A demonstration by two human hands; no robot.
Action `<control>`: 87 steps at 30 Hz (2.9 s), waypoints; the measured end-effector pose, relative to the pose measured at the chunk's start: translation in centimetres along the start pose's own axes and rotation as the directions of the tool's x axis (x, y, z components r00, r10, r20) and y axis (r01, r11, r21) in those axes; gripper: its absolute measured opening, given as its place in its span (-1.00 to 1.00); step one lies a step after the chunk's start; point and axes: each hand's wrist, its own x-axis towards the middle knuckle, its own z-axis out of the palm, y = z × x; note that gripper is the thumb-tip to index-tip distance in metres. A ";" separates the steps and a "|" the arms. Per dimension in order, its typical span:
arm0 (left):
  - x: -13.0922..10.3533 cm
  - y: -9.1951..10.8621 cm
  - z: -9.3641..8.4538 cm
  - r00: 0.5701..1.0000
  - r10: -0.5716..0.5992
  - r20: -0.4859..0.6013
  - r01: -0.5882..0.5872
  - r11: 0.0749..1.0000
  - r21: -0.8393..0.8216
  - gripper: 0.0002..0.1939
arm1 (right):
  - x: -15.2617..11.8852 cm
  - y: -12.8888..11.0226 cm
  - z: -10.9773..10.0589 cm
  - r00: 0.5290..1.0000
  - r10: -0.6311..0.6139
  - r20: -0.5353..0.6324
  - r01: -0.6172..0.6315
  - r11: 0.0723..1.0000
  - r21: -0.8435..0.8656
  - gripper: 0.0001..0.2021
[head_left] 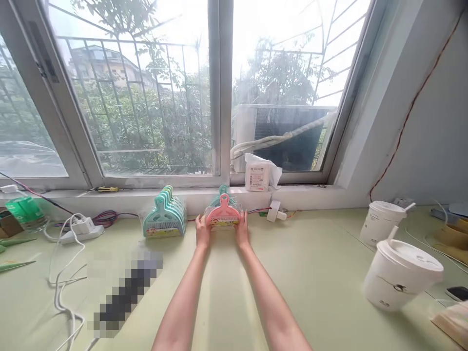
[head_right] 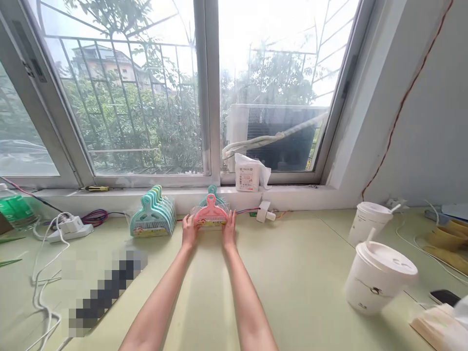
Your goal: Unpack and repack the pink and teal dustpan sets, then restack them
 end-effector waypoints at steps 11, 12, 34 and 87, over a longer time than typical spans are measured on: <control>3.7 -3.4 3.7 0.995 -0.059 0.076 0.081 0.944 -0.320 -0.49 | 2.5 3.0 4.6 0.996 0.010 0.093 -0.006 0.999 -0.040 -0.21; 3.4 -3.2 3.6 0.995 -0.073 0.069 0.091 0.941 -0.326 -0.48 | 2.4 2.7 4.2 0.995 0.008 0.096 -0.004 0.999 -0.033 -0.22; -6.5 4.5 -7.0 0.961 0.119 -0.250 -0.162 0.974 -0.159 -0.57 | -8.7 -7.1 -5.0 0.908 -0.357 0.220 0.343 0.934 0.102 -0.51; 1.4 -0.3 -19.5 0.975 -0.062 0.214 0.081 0.993 -0.081 -0.88 | -17.9 -11.5 -13.9 0.884 -0.135 0.447 0.052 0.980 0.193 -0.65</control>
